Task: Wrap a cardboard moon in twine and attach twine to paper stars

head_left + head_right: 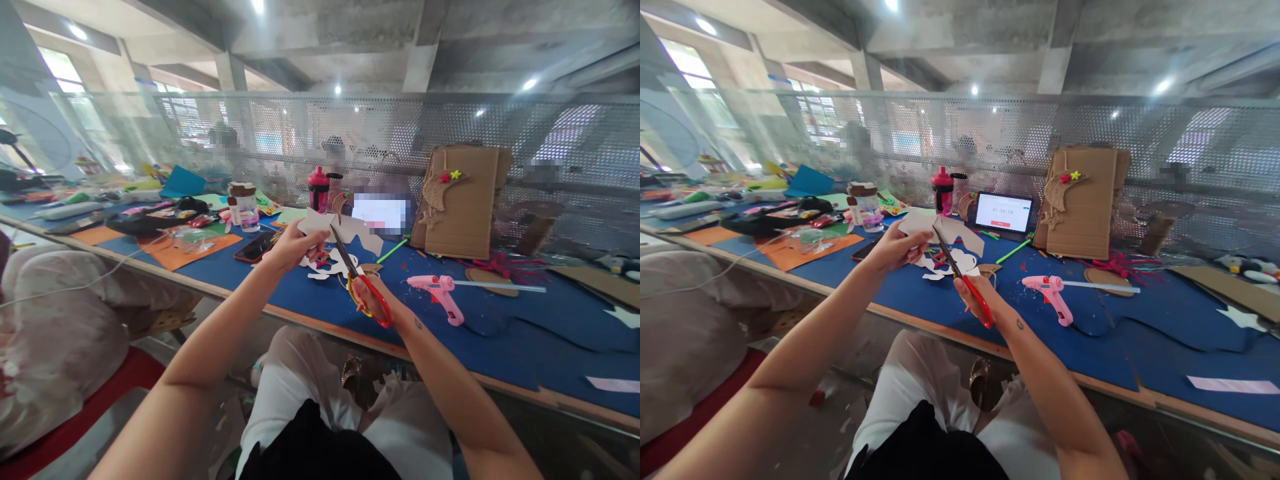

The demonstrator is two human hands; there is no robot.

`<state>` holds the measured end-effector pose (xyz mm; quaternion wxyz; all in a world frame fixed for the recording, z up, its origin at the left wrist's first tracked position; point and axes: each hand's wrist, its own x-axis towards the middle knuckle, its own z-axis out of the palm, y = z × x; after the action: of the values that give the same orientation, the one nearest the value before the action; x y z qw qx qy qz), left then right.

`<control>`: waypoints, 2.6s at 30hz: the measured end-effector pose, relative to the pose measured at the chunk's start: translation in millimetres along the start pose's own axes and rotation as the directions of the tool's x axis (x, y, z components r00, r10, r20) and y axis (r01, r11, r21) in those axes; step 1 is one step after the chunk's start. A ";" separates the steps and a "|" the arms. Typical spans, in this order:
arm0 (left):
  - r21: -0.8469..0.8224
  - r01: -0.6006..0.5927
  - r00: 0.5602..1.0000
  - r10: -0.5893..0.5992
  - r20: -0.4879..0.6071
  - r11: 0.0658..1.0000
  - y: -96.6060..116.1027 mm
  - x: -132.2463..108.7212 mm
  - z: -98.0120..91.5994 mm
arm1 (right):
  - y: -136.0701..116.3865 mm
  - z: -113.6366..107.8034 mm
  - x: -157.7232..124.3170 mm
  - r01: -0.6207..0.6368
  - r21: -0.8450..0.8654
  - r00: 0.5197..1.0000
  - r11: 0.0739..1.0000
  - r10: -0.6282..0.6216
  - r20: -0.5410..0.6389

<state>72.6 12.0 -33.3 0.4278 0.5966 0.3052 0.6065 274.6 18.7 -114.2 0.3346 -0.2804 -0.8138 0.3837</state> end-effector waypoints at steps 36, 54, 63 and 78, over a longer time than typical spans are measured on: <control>0.115 0.067 0.997 -0.071 0.023 0.991 -3.7 -2.0 -1.0 | 1.1 -2.7 3.5 0.037 -0.361 0.998 0.932 -0.051 -0.027; 0.005 0.062 0.998 -0.062 0.002 0.998 -1.4 -5.4 8.1 | 2.2 0.7 4.0 0.002 -0.327 0.998 0.945 -0.022 -0.057; -0.030 0.089 0.996 -0.088 0.016 0.996 -7.4 -4.3 12.9 | -5.1 -1.3 0.1 0.016 -0.277 0.997 0.961 -0.036 -0.068; -0.102 0.129 0.992 -0.127 0.027 0.986 -7.7 -0.8 16.1 | 7.8 2.2 1.8 0.050 -0.190 0.996 0.981 -0.064 -0.068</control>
<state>89.6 12.4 -38.8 0.4992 0.5589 0.3068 0.5867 273.4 23.3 -121.0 0.3473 -0.3013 -0.8411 0.2850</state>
